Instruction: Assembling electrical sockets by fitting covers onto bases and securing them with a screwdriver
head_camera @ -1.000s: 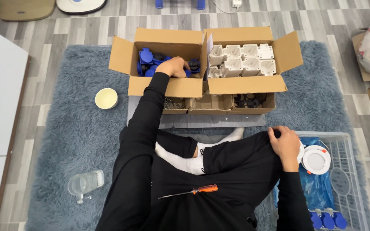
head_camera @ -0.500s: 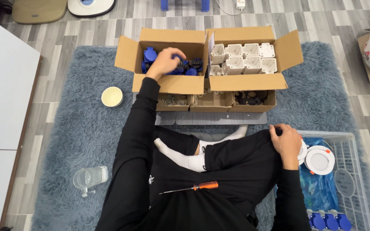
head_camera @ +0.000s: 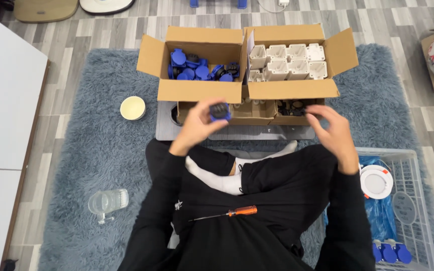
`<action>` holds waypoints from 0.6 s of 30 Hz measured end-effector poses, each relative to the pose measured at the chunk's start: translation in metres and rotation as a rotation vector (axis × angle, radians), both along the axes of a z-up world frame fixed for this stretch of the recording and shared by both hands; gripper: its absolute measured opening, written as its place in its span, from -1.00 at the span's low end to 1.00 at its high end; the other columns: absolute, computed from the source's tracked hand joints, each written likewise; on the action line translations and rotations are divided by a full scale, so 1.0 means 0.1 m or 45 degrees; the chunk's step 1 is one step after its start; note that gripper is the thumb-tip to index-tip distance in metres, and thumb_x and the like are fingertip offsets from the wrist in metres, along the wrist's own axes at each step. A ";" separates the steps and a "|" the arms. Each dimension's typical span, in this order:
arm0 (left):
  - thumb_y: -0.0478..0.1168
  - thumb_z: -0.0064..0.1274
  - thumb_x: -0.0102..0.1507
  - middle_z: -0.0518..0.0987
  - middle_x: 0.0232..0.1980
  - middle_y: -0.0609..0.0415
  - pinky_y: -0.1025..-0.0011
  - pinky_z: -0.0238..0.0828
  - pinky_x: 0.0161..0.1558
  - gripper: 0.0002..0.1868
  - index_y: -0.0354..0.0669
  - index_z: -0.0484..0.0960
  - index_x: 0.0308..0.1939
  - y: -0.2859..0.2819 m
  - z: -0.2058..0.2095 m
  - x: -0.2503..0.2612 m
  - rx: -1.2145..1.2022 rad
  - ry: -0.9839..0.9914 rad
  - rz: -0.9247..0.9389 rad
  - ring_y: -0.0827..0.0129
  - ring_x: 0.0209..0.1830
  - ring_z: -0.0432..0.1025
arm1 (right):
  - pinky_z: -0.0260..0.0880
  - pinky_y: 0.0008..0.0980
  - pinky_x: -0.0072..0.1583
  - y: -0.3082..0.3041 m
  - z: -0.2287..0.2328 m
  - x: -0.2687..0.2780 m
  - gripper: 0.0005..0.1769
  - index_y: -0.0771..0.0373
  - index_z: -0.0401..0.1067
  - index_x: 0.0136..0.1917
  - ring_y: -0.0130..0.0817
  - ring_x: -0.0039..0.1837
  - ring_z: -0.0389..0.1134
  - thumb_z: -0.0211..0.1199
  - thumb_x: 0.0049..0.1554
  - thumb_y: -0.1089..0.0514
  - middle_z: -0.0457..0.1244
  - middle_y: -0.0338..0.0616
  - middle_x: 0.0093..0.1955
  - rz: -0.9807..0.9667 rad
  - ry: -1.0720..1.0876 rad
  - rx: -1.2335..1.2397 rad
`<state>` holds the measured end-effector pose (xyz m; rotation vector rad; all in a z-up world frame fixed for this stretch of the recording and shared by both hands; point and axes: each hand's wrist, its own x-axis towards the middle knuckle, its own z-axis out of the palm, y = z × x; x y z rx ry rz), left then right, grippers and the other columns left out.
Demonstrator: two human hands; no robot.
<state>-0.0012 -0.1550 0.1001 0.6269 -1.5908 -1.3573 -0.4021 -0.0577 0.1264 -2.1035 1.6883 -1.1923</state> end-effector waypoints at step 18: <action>-0.28 0.49 0.11 0.50 0.37 -0.06 0.11 0.50 0.40 -0.32 0.00 0.67 0.33 0.26 -1.01 -0.29 -0.433 -0.586 0.126 -0.10 0.39 0.50 | 0.17 0.31 0.57 -1.31 -0.54 0.14 -0.05 0.48 0.51 0.48 0.43 0.58 0.26 -0.13 0.29 -0.36 0.32 0.50 0.48 -0.090 0.588 1.262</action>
